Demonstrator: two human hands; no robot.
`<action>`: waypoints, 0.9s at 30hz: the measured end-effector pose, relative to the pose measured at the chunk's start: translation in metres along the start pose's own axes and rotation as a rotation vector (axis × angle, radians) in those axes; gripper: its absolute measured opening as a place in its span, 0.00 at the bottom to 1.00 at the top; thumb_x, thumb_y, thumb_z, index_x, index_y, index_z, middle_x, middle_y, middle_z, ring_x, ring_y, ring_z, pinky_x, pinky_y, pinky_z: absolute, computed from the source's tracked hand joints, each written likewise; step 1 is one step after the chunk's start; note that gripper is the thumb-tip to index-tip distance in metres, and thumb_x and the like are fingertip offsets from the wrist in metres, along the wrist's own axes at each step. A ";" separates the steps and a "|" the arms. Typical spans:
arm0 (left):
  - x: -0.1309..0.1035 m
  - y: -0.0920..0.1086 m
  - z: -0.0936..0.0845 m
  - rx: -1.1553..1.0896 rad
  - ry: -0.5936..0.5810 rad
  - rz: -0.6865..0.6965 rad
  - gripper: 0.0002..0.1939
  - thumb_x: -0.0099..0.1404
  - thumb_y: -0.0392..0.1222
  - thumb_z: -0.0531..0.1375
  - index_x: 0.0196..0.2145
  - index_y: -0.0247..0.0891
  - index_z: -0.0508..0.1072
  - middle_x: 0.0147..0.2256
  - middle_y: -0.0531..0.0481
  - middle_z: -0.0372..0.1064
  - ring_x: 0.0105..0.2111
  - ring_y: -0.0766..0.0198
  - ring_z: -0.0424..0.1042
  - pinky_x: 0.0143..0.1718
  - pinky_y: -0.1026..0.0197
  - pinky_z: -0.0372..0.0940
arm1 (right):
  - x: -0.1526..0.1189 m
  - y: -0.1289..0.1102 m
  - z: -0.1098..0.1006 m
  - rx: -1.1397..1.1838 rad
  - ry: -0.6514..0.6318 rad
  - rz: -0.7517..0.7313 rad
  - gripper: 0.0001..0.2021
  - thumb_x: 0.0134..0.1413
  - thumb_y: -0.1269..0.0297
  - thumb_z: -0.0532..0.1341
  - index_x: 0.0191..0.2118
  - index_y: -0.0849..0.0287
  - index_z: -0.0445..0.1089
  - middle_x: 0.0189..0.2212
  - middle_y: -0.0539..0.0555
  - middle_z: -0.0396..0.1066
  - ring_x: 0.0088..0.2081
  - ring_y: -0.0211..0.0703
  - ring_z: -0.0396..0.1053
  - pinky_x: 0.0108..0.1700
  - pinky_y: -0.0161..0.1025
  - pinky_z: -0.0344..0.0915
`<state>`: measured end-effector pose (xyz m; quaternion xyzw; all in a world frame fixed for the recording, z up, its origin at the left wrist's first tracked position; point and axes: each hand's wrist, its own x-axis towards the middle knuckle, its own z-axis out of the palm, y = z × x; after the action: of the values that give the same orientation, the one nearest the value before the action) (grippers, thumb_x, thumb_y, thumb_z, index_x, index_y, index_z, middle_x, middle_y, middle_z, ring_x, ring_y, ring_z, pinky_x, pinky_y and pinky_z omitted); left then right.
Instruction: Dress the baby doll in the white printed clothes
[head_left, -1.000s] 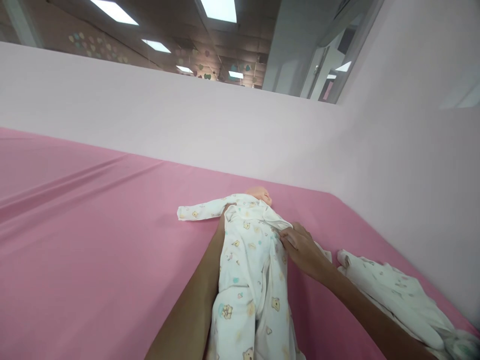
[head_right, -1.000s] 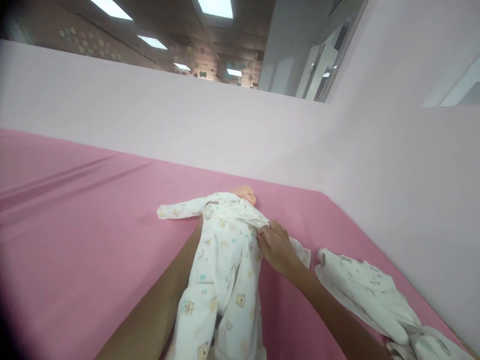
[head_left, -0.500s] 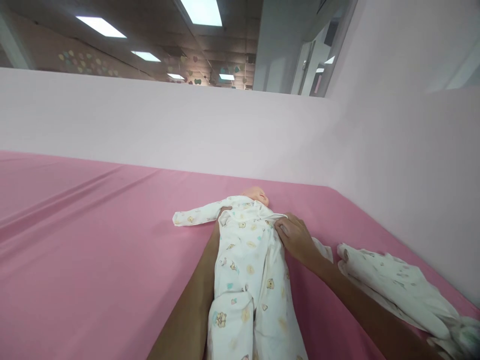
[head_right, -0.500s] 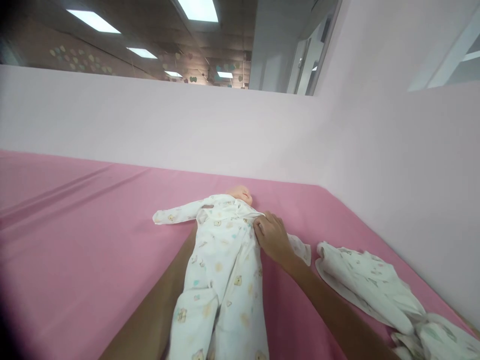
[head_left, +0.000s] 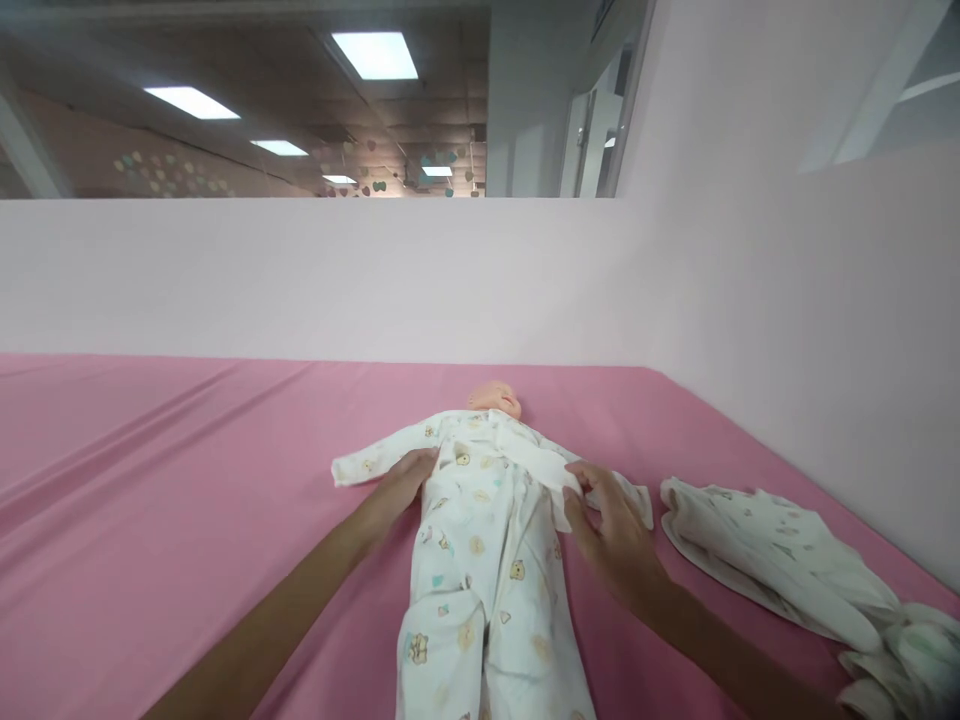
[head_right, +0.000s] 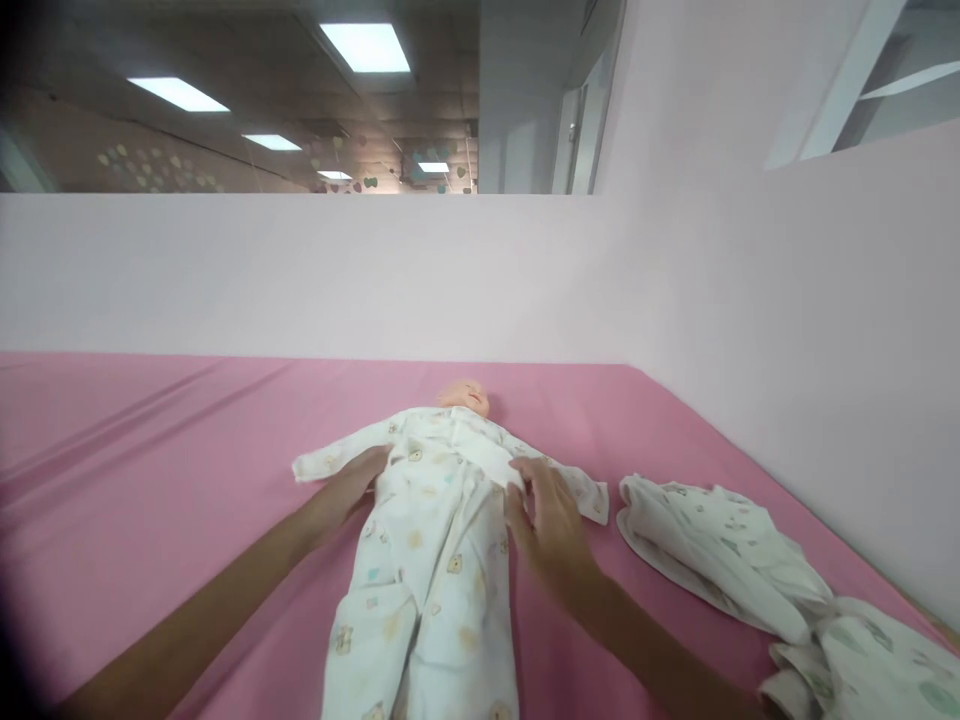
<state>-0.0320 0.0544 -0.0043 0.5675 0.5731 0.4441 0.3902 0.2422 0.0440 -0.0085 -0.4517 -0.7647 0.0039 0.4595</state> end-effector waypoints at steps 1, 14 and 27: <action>-0.007 -0.003 -0.006 0.066 -0.027 -0.004 0.29 0.67 0.62 0.52 0.58 0.43 0.65 0.46 0.44 0.71 0.42 0.57 0.72 0.39 0.57 0.68 | -0.005 -0.006 0.000 0.023 -0.009 -0.064 0.08 0.63 0.65 0.53 0.47 0.54 0.63 0.34 0.51 0.70 0.36 0.42 0.68 0.37 0.40 0.66; -0.016 -0.006 -0.024 0.404 0.241 0.263 0.09 0.67 0.43 0.49 0.31 0.42 0.66 0.32 0.54 0.67 0.32 0.63 0.64 0.33 0.62 0.60 | -0.023 0.001 0.016 -0.089 -0.075 -0.144 0.10 0.57 0.74 0.54 0.43 0.56 0.64 0.38 0.54 0.70 0.42 0.47 0.68 0.43 0.46 0.68; -0.040 0.000 -0.010 0.739 0.141 0.911 0.11 0.69 0.34 0.50 0.27 0.40 0.59 0.26 0.51 0.60 0.30 0.62 0.57 0.36 0.57 0.58 | -0.027 -0.004 0.002 0.055 -0.021 -0.305 0.05 0.61 0.73 0.55 0.36 0.56 0.66 0.30 0.51 0.68 0.34 0.41 0.65 0.39 0.41 0.64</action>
<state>-0.0397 0.0137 -0.0037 0.8239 0.4130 0.3743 -0.1024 0.2430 0.0239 -0.0270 -0.3176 -0.8288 -0.0400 0.4589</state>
